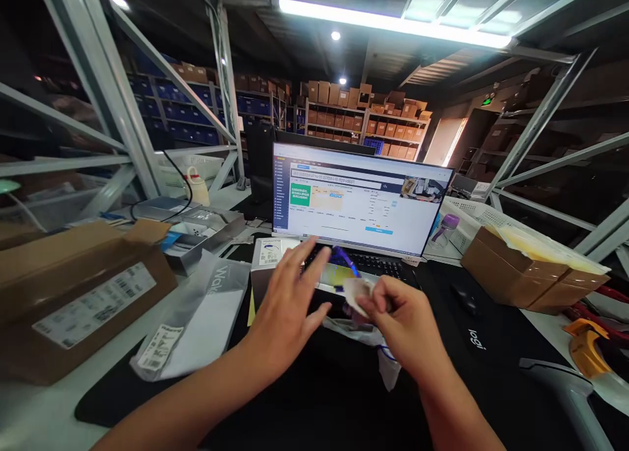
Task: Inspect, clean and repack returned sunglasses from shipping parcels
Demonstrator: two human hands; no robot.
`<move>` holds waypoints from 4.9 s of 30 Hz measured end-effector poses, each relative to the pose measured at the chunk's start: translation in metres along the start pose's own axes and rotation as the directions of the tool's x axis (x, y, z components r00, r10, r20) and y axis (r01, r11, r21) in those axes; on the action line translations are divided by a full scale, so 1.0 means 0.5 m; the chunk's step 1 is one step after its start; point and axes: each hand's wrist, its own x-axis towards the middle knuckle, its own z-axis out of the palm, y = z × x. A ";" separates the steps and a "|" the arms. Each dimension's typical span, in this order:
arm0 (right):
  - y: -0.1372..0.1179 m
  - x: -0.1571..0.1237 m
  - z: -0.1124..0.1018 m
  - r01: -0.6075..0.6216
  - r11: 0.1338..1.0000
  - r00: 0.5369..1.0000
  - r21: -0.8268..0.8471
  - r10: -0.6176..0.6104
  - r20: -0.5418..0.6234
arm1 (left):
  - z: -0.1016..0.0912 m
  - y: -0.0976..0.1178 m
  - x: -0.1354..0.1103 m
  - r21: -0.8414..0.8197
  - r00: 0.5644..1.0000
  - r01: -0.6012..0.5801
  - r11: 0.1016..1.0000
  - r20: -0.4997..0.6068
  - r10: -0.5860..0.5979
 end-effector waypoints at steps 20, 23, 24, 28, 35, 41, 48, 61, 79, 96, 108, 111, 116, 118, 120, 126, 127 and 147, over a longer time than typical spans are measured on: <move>-0.030 -0.011 0.010 -0.003 0.957 0.986 0.292 0.051 -0.156 | 0.032 0.028 -0.014 -0.189 1.000 0.000 0.982 -0.009 -0.002; -0.019 0.008 -0.033 -0.190 0.771 0.961 0.608 0.272 -0.045 | 0.020 0.026 -0.006 -0.250 0.990 -0.044 0.967 0.116 0.075; -0.015 0.016 -0.045 -0.223 0.695 0.948 0.683 0.317 -0.012 | 0.018 0.025 -0.005 -0.252 0.984 -0.076 0.965 0.135 0.112; -0.003 0.045 -0.051 -0.260 0.505 0.918 0.823 0.392 0.049 | 0.030 0.023 -0.010 -0.226 0.978 -0.138 0.964 0.126 0.169; -0.021 0.021 0.083 -0.085 0.527 0.926 0.846 0.356 -0.129 | 0.062 0.017 -0.031 -0.039 0.987 -0.027 0.999 -0.156 0.021; -0.028 -0.029 0.142 0.050 0.841 0.886 0.539 0.211 -0.413 | 0.071 -0.003 -0.043 -0.025 0.965 -0.068 0.997 -0.254 0.060; -0.020 0.027 0.035 -0.216 0.412 0.918 0.885 0.396 0.040 | 0.064 -0.001 -0.030 0.041 0.973 -0.196 0.980 -0.117 0.200; -0.012 0.022 0.079 -0.061 0.518 0.945 0.853 0.304 -0.117 | 0.041 0.000 -0.023 0.210 0.979 -0.175 0.962 -0.070 0.193; 0.005 0.063 -0.008 -0.296 0.147 0.875 0.944 0.438 0.206 | 0.056 0.012 -0.030 0.075 0.962 -0.266 0.961 -0.049 0.270; 0.014 0.023 0.051 0.154 0.806 0.944 0.571 0.051 -0.326 | 0.026 0.000 -0.014 -0.616 0.900 0.433 0.658 0.259 -0.350; 0.009 0.007 0.027 0.225 0.931 0.897 -0.287 -0.313 -0.313 | 0.021 -0.011 -0.007 -0.675 0.866 0.496 0.546 0.337 -0.369; 0.008 0.009 -0.018 0.090 0.891 0.922 -0.445 -0.244 -0.301 | 0.025 -0.017 -0.006 -0.689 0.824 0.556 0.466 0.384 -0.416; 0.007 0.014 -0.051 0.186 0.905 0.967 -0.382 -0.238 -0.093 | 0.029 -0.008 -0.003 -0.727 0.672 0.670 0.146 0.512 -0.535; 0.006 0.013 -0.050 0.279 0.911 0.941 -0.303 -0.323 -0.106 | 0.028 -0.001 0.000 -0.740 0.637 0.671 0.040 0.549 -0.542; 0.004 0.012 -0.043 0.370 0.891 0.888 -0.263 -0.423 -0.181 | 0.028 0.004 0.001 -0.755 0.634 0.656 -0.012 0.559 -0.534; 0.004 0.016 -0.028 0.541 0.818 0.798 -0.197 -0.573 -0.188 | 0.028 0.011 0.000 -0.772 0.645 0.633 -0.054 0.564 -0.516; 0.005 0.017 -0.033 0.543 0.815 0.801 -0.202 -0.575 -0.168 | 0.026 0.012 0.001 -0.774 0.665 0.633 -0.013 0.551 -0.504; 0.029 -0.002 0.060 0.332 0.812 0.798 -0.480 -0.513 -0.316 | 0.030 0.025 -0.007 -0.721 0.604 0.652 -0.234 0.681 -0.414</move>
